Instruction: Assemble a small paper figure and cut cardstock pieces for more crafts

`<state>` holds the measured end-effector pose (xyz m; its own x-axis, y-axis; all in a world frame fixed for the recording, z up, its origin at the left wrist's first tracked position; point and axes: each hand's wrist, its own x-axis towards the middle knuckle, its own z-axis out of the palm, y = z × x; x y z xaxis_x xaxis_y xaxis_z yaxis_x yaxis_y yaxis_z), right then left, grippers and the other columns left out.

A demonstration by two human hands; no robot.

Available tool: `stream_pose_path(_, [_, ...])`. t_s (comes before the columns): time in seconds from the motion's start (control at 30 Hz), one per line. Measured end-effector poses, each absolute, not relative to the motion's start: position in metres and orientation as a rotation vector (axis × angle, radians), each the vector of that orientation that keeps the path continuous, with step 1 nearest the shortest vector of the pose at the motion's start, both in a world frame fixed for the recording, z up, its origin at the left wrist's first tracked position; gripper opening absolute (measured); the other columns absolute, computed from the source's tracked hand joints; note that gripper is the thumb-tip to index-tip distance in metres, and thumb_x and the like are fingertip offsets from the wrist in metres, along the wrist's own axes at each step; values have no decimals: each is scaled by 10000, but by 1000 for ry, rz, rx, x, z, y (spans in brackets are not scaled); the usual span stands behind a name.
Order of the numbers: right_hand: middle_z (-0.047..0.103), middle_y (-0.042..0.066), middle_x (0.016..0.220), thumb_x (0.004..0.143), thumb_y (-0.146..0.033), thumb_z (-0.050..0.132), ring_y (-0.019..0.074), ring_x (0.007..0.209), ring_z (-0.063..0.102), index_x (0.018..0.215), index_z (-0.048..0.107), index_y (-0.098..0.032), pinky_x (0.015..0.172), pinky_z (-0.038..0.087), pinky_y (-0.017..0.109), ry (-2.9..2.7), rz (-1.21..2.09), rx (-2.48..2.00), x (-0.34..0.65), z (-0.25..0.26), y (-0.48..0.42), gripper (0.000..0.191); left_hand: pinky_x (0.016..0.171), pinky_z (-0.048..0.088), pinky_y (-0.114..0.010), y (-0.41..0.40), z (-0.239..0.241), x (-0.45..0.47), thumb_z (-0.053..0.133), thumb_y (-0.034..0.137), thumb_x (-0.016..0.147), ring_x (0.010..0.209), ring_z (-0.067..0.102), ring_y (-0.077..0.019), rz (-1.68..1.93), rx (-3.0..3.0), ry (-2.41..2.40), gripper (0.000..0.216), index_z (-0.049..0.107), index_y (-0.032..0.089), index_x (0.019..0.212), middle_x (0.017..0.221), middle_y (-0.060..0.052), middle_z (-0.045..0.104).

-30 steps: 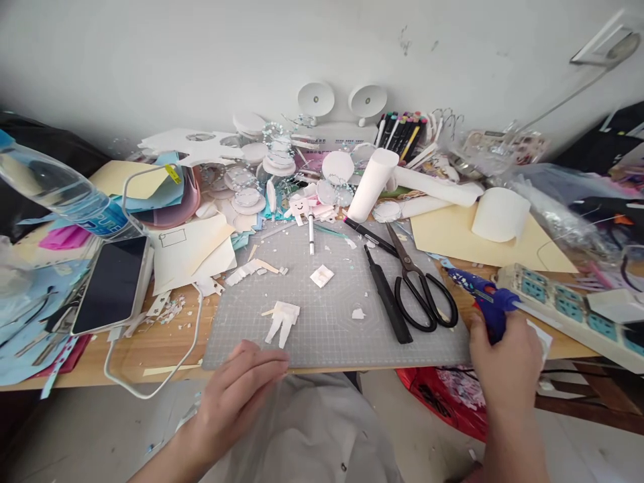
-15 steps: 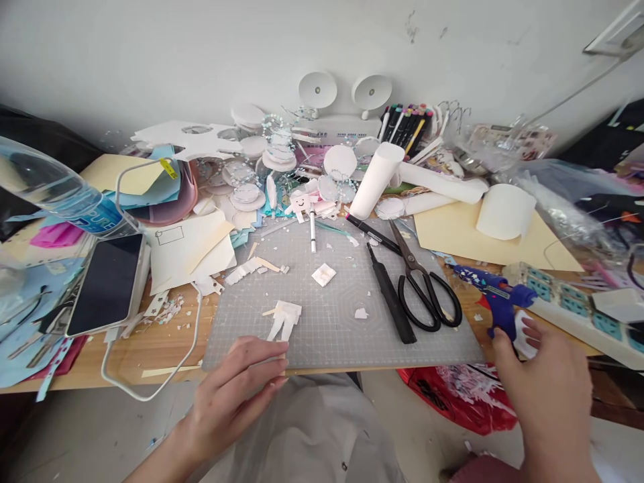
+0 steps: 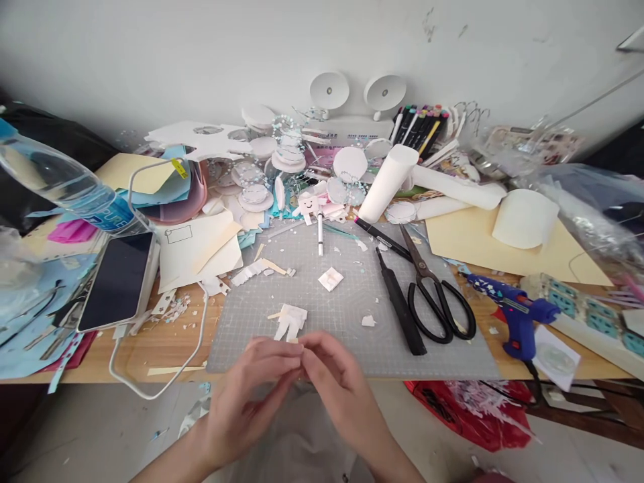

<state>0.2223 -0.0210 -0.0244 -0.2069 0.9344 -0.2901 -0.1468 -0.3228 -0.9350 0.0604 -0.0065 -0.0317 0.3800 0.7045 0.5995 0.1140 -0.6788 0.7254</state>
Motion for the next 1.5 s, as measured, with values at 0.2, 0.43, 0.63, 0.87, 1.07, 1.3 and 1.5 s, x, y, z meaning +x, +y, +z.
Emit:
stream_pose_path(0.2, [641,7,924,899,-380,641,128,888,621,1003,662,-276,788,534,200,-953,1572,-1168,217,-23,-14,149,922,522,-287,-4,-30,65,565,-36,854,1082,619,-151,1330,1735,883,451,468,255,1185,1136,-52,625])
stream_pose_path(0.43, [612,-10,901,903,-284,639,104,870,603,909,648,-277,780,508,165,-1096,1358,-1129,217,-22,-6,14,891,527,-273,0,-35,70,555,-22,861,958,649,-112,1270,1629,952,524,436,281,1272,1188,-40,547])
stream_pose_path(0.63, [658,-22,874,949,-313,577,89,802,610,909,645,-280,763,506,165,-1076,1228,-1225,238,-34,2,85,870,509,-265,22,-27,52,605,97,901,982,631,-145,1040,1929,1114,233,558,240,1078,1026,-21,632])
stream_pose_path(0.87, [687,13,857,901,-400,617,136,774,648,932,722,-263,709,548,217,-1143,1217,-1442,255,-52,14,176,969,462,-475,51,-33,41,671,264,868,1164,504,-299,613,2286,1351,436,557,199,1283,1240,-121,579])
stream_pose_path(1.07, [673,23,854,877,-368,649,162,802,645,942,696,-244,723,549,253,-1148,1207,-1395,252,-56,12,147,966,443,-484,55,-36,45,635,192,868,1155,489,-292,562,2281,1343,209,640,203,1077,1203,-102,605])
stream_pose_path(1.3, [634,22,839,867,-321,662,166,786,606,875,673,-240,720,525,273,-1129,1213,-1303,248,-52,17,82,704,463,-281,51,-29,49,627,164,831,791,580,-168,677,1824,1341,98,596,204,915,857,-11,634])
stream_pose_path(1.5, [573,2,774,877,-333,645,141,718,536,831,624,-232,643,468,245,-1054,1305,-1180,229,-49,21,113,683,495,-247,47,-26,49,693,274,813,783,593,-145,857,1276,1216,190,597,177,945,875,-27,617])
